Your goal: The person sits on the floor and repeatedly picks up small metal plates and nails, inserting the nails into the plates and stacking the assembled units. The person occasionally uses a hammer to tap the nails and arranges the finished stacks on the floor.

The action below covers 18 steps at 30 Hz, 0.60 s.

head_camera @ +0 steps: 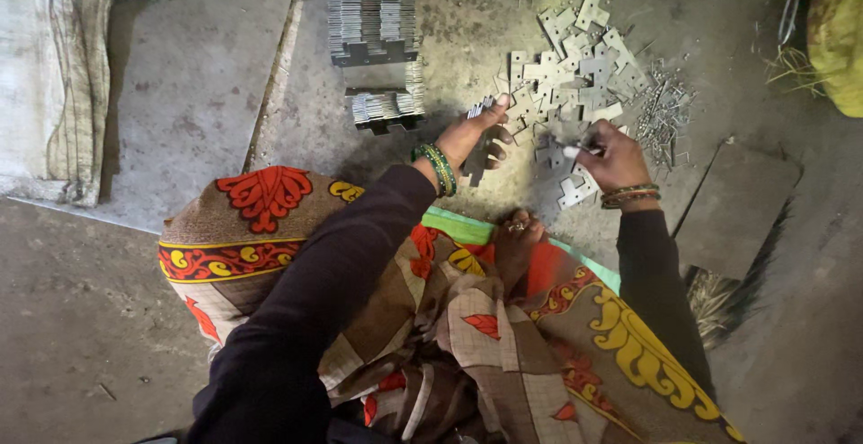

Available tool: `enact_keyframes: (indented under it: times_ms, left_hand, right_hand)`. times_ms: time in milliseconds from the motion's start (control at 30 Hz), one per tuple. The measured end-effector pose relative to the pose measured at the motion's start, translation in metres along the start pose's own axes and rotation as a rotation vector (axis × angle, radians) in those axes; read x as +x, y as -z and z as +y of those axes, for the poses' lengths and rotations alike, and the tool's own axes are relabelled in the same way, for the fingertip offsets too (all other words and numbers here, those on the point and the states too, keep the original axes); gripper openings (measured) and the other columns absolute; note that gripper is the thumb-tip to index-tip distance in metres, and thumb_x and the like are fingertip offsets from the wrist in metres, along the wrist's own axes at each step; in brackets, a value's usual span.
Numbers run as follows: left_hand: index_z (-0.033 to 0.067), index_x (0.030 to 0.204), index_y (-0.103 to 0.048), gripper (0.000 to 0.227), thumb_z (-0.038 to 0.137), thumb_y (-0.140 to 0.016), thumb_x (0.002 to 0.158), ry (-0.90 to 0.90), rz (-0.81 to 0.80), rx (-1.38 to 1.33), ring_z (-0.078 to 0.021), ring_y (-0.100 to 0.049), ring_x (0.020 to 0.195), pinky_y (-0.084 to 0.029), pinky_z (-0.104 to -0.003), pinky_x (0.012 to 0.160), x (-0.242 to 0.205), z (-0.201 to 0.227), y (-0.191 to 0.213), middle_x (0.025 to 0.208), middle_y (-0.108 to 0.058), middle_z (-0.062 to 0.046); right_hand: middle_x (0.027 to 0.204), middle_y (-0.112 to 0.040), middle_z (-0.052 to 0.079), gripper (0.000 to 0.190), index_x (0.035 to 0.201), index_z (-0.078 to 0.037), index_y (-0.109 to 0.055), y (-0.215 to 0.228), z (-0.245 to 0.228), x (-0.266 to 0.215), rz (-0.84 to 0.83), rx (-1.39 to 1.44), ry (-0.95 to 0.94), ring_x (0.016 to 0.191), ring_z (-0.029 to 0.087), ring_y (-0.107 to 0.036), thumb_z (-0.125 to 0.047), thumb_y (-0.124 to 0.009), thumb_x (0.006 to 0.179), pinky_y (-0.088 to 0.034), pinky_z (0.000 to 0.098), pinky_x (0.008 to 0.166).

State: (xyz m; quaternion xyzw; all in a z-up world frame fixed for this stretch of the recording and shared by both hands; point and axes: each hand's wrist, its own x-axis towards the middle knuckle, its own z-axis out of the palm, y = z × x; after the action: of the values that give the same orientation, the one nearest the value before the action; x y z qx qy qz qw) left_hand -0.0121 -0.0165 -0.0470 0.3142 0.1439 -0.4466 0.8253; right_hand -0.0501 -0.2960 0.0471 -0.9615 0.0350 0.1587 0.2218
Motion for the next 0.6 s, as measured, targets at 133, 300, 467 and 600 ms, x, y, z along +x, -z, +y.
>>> enact_keyframes:
  times_ms: [133,300,467,600]
  left_hand:
    - [0.0051,0.116,-0.069,0.068,0.068,-0.067,0.091,-0.098,0.164,0.163,-0.0138,-0.073,0.078,-0.058,-0.026,0.071,0.018,-0.021,0.014,0.092,-0.075,-0.006]
    - [0.0147,0.120,-0.064,0.059,0.066,-0.068,0.092,-0.197,0.240,0.179,-0.0104,-0.064,0.090,-0.054,-0.031,0.070,0.010,-0.019,0.011,0.102,-0.064,0.003]
    - [0.0095,0.109,-0.061,0.059,0.061,-0.072,0.082,-0.036,0.075,-0.163,-0.0213,-0.070,0.065,-0.063,-0.041,0.060,-0.010,0.003,-0.008,0.085,-0.068,-0.006]
    - [0.0082,0.111,-0.063,0.060,0.060,-0.073,0.083,-0.051,0.050,-0.146,-0.0194,-0.068,0.063,-0.061,-0.038,0.059,-0.018,0.012,-0.016,0.084,-0.068,-0.006]
  right_hand:
    - [0.106,-0.073,0.012,0.026,0.113,-0.007,-0.062,-0.006,-0.045,-0.021,0.073,0.201,-0.014,0.085,0.025,-0.072,-0.016,-0.074,0.092,-0.059,0.0362,0.072]
    - [0.110,-0.070,0.015,0.047,0.128,-0.008,-0.059,-0.032,-0.072,-0.018,0.000,0.018,-0.156,0.084,0.032,-0.071,-0.023,-0.077,0.087,-0.059,0.0444,0.068]
    - [0.110,-0.065,0.028,0.071,0.135,-0.003,-0.058,-0.070,-0.036,-0.005,0.305,-0.297,-0.152,0.085,0.045,-0.067,-0.015,-0.084,0.071,-0.056,0.0504,0.068]
    - [0.101,-0.074,0.014,0.043,0.110,-0.008,-0.065,-0.060,-0.014,-0.003,0.134,0.015,-0.301,0.090,0.030,-0.073,-0.025,-0.085,0.077,-0.057,0.0408,0.082]
